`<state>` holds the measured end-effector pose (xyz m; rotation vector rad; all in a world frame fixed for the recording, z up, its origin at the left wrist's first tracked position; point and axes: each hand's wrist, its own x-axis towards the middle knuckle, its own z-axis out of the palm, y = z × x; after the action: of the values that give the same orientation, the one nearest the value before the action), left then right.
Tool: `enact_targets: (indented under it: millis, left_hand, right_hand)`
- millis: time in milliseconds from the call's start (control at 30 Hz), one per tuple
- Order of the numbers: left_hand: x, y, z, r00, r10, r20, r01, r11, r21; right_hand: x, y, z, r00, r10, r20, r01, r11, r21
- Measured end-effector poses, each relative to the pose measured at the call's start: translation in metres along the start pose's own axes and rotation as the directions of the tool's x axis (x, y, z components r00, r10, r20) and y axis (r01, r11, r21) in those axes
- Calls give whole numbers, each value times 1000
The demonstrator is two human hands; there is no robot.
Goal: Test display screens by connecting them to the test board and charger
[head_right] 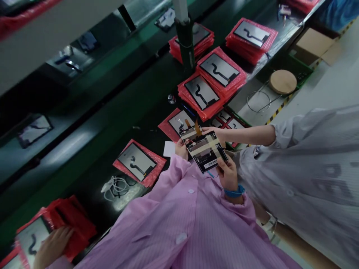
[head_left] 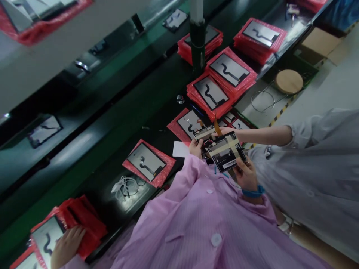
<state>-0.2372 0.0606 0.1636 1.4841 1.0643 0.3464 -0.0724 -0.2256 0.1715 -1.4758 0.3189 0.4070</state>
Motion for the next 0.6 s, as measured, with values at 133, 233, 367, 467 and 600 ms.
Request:
enact_targets:
  millis: [133,233,367,467,600]
  left_hand:
    - [43,-29,138,999,-43,-24,38,983,-181]
    - [63,-54,152,986,-129,-103,96,954,-283]
    - [74,-86,126,944,-292,-153,228,913,-338]
    - [79,-109,124,900,-390,-193,308,885,-351]
    - [82,-135,135,873,-432,-227,349,877,-331]
  right_hand:
    - [10,11,-10,1000,-14,6,14,996,-84]
    - [19,19,-14,1000,18,2,-18,1000,13]
    - [28,28,-19,998,55,-24,-52,992,119]
    - [37,32,-26,996,39,-79,-28,991,134]
    - [52,31,-43,979,4,-206,27,989,147]
